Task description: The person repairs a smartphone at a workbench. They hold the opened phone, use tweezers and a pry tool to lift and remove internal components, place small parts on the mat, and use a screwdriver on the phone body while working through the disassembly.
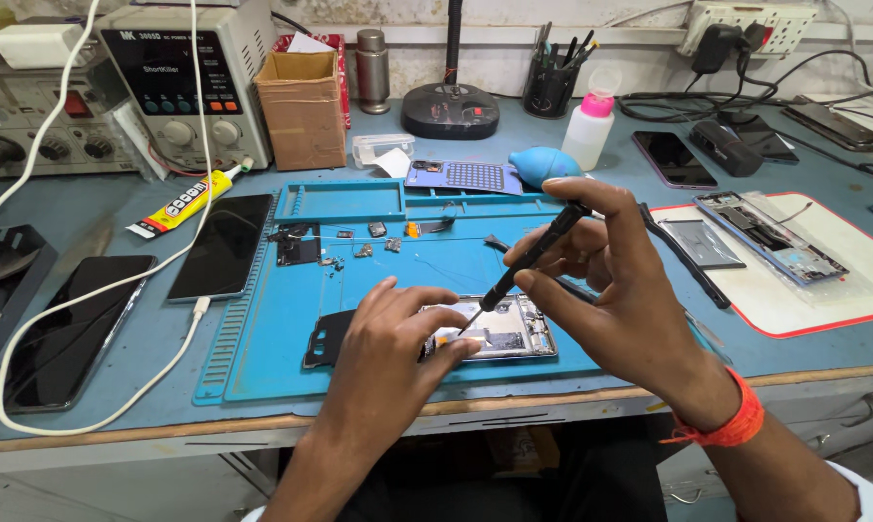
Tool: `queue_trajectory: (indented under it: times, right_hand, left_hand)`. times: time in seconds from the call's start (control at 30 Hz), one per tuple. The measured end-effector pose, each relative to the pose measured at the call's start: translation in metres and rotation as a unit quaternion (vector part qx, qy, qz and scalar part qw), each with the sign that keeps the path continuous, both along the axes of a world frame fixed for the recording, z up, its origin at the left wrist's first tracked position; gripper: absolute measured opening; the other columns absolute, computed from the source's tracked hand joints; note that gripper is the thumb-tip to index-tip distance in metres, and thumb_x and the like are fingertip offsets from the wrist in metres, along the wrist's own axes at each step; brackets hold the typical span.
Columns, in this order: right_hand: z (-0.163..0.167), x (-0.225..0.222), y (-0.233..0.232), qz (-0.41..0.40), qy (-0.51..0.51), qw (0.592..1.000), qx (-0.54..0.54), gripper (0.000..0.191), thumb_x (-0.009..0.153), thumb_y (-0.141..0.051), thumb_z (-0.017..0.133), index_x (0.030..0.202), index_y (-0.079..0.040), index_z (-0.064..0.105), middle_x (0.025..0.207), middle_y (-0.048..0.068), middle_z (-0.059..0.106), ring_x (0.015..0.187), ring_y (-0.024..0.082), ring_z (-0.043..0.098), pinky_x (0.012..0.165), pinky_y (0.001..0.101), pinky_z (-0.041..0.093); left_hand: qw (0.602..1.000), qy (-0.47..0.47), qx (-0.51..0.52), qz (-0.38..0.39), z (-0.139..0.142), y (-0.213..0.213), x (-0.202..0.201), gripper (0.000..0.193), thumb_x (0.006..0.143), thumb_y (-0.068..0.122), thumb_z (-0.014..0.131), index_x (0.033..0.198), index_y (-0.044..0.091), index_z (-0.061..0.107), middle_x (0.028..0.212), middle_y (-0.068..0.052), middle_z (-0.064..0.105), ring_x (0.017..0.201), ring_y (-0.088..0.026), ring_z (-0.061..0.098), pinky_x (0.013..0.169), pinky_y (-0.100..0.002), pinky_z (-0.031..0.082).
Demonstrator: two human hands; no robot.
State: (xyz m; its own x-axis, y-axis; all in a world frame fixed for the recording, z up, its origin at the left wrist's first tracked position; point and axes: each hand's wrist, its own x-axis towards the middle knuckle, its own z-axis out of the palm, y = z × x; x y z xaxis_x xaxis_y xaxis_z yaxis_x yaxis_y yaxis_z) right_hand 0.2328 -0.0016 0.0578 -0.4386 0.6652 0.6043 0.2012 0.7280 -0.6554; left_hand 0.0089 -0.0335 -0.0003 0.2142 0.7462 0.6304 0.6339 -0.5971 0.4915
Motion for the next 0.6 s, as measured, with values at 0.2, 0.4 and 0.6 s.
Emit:
queue_trajectory:
  times: [0.2,0.4,0.6]
  right_hand:
    - [-0.005,0.001,0.001,0.008,0.044,0.998,0.036,0.07,0.094,0.006,0.071,0.15,-0.011,0.032,0.115,0.013,0.069,0.11,0.02,0.072,0.094,0.0339,0.062]
    - [-0.025,0.028,0.008,-0.077,0.096,0.991,0.043,0.071,0.095,0.008,0.07,0.151,-0.012,0.03,0.116,0.016,0.067,0.11,0.021,0.071,0.092,0.0327,0.059]
    - [-0.053,0.055,0.016,-0.138,0.133,0.98,0.052,0.068,0.1,0.006,0.068,0.152,-0.012,0.028,0.118,0.018,0.067,0.106,0.021,0.071,0.089,0.0335,0.062]
  left_hand:
    - [0.999,-0.019,-0.022,0.03,0.0,0.003,-0.004,0.017,0.081,0.025,0.081,0.079,0.008,0.078,0.104,-0.006,0.076,0.099,-0.029,0.068,0.11,-0.052,0.04]
    - [0.995,-0.01,0.051,0.089,-0.001,0.015,-0.033,0.014,0.08,0.023,0.081,0.078,0.009,0.079,0.106,-0.006,0.075,0.101,-0.03,0.067,0.102,-0.05,0.041]
    - [0.975,-0.029,-0.089,0.201,0.001,0.022,-0.078,0.018,0.078,0.03,0.083,0.087,0.014,0.081,0.087,-0.003,0.073,0.08,-0.026,0.067,0.084,-0.043,0.048]
